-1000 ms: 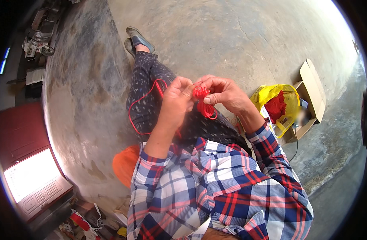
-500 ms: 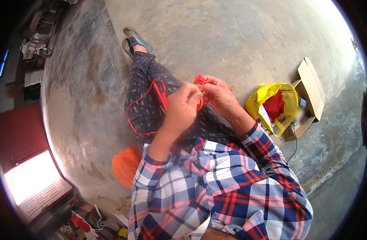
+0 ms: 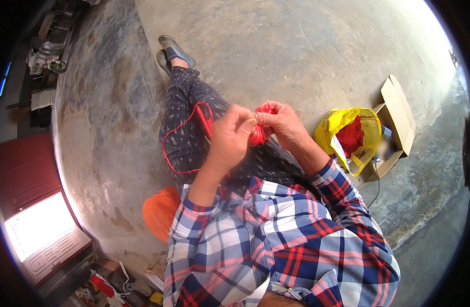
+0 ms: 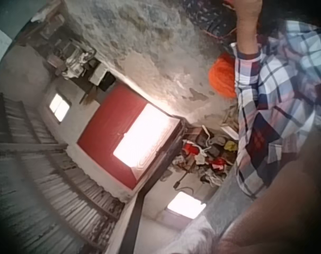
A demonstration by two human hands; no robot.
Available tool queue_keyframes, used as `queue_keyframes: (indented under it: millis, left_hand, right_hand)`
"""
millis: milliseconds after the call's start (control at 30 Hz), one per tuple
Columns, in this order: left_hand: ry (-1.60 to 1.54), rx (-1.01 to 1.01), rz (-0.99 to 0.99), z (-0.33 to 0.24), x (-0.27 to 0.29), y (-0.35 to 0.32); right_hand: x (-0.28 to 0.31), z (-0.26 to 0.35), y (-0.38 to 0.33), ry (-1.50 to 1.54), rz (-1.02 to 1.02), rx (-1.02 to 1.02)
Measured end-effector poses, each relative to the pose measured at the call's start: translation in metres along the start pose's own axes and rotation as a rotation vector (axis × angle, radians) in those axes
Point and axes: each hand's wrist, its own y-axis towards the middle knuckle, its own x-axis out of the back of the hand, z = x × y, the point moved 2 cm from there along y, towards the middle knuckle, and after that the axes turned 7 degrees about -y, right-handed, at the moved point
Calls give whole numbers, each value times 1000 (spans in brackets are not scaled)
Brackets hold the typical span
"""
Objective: Winding and tying knots in a length of red string.
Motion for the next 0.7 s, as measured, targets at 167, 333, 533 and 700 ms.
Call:
queue_keyframes:
  millis: [167,333,533,700]
  left_hand:
    - [125,-203,36,-2,-4,-1]
    - [-476,92,-158,8,7,5]
    - [-732,234,-138,11,14,8]
    - [-806,265,-180,12,22,7]
  right_hand:
    - [8,-12,6,46,-15,5]
    - [20,-15,1,224,323,43]
    - [40,-6,11,345,-17,101]
    - [63,20,6,95,-314,307]
